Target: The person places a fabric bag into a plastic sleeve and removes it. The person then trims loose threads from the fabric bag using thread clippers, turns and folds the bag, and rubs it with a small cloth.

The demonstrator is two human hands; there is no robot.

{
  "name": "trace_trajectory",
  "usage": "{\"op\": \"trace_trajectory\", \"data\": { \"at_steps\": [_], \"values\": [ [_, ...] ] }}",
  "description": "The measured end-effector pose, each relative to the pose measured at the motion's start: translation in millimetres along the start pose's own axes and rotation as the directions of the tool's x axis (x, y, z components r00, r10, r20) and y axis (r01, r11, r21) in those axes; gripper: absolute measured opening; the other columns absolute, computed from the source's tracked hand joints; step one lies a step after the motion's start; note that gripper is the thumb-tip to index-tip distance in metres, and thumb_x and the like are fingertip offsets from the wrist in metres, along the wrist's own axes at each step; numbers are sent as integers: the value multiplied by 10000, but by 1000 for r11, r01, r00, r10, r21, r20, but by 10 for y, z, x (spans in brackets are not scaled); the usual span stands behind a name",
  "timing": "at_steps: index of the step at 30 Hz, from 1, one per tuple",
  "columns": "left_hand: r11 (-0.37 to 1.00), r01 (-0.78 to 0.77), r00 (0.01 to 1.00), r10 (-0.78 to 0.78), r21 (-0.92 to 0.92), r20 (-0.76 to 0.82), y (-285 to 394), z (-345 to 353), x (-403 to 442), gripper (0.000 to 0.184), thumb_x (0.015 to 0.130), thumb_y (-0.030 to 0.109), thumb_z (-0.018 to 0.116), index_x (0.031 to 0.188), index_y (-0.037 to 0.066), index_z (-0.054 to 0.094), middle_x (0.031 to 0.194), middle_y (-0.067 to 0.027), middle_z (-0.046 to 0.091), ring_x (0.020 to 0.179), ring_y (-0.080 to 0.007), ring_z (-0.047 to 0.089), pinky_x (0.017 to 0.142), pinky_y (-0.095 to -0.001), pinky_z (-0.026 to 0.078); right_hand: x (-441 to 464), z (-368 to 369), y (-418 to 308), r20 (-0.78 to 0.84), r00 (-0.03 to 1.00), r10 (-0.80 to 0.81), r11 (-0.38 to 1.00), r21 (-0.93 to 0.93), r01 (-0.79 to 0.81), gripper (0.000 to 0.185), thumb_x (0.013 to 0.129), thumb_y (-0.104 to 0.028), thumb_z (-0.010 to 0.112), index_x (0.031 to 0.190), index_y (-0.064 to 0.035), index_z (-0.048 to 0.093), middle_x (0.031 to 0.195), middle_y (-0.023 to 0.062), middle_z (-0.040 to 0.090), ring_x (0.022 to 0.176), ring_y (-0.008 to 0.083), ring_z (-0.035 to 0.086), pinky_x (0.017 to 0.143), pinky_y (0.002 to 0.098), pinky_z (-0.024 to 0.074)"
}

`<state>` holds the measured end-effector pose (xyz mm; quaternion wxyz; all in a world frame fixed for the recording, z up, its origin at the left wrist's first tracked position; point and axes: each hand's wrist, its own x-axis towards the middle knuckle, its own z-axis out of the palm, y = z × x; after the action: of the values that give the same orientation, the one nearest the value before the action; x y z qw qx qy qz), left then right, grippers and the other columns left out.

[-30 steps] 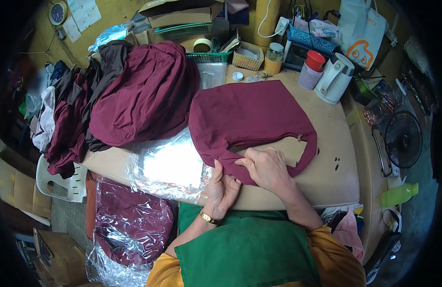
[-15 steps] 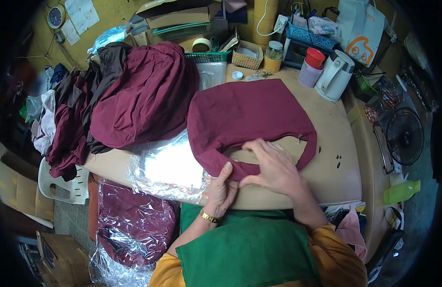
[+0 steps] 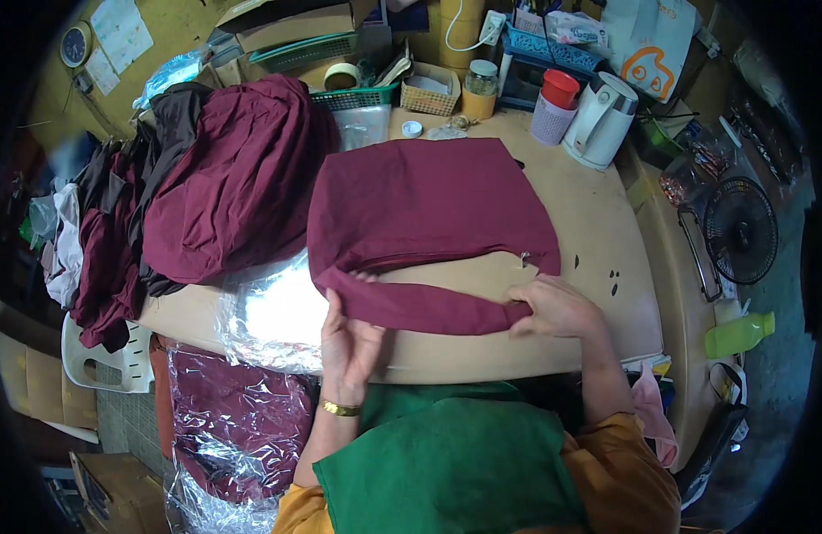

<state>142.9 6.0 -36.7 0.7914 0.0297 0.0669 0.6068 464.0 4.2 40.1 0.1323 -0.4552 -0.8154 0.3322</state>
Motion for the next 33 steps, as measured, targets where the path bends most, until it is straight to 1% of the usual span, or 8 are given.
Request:
{"op": "trace_trajectory", "data": {
  "at_steps": [4,7,11,14,18,20,24,33],
  "values": [
    [968,2,957,72,253,-280,385,-164,-183,283,1020,332,526,1008,76,648,905,-72,688,892,-209,665,847,-375,547,-174,-133,-120,88,953,292,897,-371,-240,279,762,-164,793,913,30,661,939,139,708,851,286,694,805,398,538],
    [225,285,898,277,932,-341,970,-154,-465,367,1043,338,483,909,23,617,735,-69,605,691,-135,575,669,-281,503,-379,-152,33,-8,975,222,974,48,-221,194,826,-153,731,903,16,675,855,112,692,809,240,677,754,379,524],
    [-401,142,804,580,905,131,888,282,-480,266,968,240,618,890,-11,576,738,-76,558,724,-167,548,684,-318,462,-222,-101,500,-549,709,442,892,353,-282,210,857,-58,698,1038,-26,597,801,25,635,706,102,596,642,274,475],
    [-854,-126,850,169,505,499,532,498,-303,220,799,108,768,926,1,623,776,-55,627,706,-186,582,682,-342,472,-12,21,885,-542,698,468,879,363,-308,342,836,-15,719,1113,-44,520,761,-7,564,689,71,562,610,238,455],
    [-502,217,976,123,837,-180,920,471,-424,241,728,157,842,776,-18,684,772,-96,683,803,-220,657,758,-372,503,-195,-118,798,-345,814,467,849,432,-304,433,830,-3,735,1189,-21,493,783,-21,467,759,59,540,633,212,464],
    [-681,54,979,179,730,95,1135,481,-451,467,724,187,853,1088,-33,663,1018,-154,695,979,-244,649,885,-374,490,-153,-204,847,-406,814,415,838,520,-168,478,832,-27,745,1235,-16,487,862,-7,505,796,64,548,653,213,480],
    [-426,-279,894,212,861,395,963,549,322,600,773,186,822,1278,-22,572,1313,-201,583,1100,-262,605,947,-397,477,358,-273,1244,-623,744,239,913,405,45,591,847,-104,758,1348,-5,461,1150,37,569,868,76,569,735,215,514],
    [-94,-155,933,313,983,178,1031,88,1030,197,911,183,726,794,29,687,715,67,606,640,-14,467,581,-196,391,869,-185,1438,-491,784,379,691,714,113,15,891,-37,683,886,-50,679,778,-41,657,669,23,531,615,196,422]
  ]
}}
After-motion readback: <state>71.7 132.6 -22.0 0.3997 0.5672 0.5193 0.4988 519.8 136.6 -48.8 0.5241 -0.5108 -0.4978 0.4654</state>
